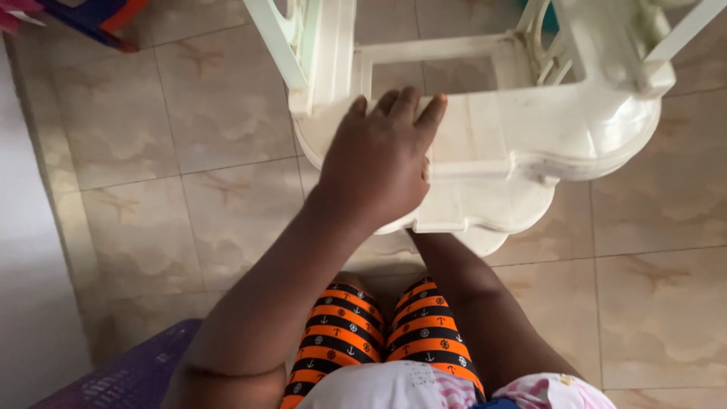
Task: The person kneels on the floor and wipes the surfaces of a white plastic structure with a blue cloth. They clean the top, sides, and interior sections of the structure, turning it to access different areas.
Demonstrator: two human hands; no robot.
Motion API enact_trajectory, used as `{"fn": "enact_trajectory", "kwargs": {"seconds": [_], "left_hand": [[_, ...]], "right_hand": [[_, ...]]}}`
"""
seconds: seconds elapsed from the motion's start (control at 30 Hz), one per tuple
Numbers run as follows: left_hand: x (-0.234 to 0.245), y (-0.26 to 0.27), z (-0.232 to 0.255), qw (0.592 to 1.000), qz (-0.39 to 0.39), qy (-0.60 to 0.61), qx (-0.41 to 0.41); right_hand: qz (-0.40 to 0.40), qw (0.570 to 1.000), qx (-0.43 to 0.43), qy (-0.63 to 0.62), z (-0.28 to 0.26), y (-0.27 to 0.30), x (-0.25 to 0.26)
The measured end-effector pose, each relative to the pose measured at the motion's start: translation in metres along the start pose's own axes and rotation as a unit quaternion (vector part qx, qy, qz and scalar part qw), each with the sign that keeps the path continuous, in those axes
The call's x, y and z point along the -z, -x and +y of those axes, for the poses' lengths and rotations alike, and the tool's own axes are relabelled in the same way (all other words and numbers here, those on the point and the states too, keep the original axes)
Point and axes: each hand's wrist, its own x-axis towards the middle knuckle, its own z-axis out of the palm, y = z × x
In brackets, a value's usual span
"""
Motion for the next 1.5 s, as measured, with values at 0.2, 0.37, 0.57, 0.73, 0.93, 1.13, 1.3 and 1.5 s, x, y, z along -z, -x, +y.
{"fn": "enact_trajectory", "kwargs": {"seconds": [0.2,0.37,0.57,0.73,0.93,1.13,1.3,1.5], "left_hand": [[-0.011,0.016,0.008,1.000,0.012,-0.005,-0.016],[-0.016,0.042,0.012,0.999,0.027,0.020,-0.012],[-0.020,0.030,-0.001,1.000,0.020,0.011,-0.018],[-0.012,0.004,-0.023,0.999,0.029,0.031,-0.013],[-0.006,-0.003,-0.025,1.000,0.005,0.025,-0.007],[-0.011,0.000,-0.025,0.999,-0.007,0.034,-0.002],[-0.012,0.001,-0.026,1.000,0.003,-0.002,-0.017],[-0.009,0.003,-0.026,0.999,0.026,0.027,-0.010]], "right_hand": [[-0.029,0.998,0.047,-0.011,-0.008,0.055,-0.032],[0.012,1.000,0.003,-0.006,0.020,0.034,-0.023],[0.031,0.999,0.000,-0.007,0.006,0.017,-0.029],[0.010,1.000,0.025,-0.010,-0.023,0.019,-0.044],[-0.001,0.998,0.054,-0.013,-0.028,0.026,-0.049],[0.036,0.999,0.010,0.001,0.012,-0.006,-0.019],[0.058,0.998,-0.024,-0.001,0.021,-0.047,-0.007],[0.040,0.999,-0.017,-0.005,0.006,-0.060,-0.020]]}}
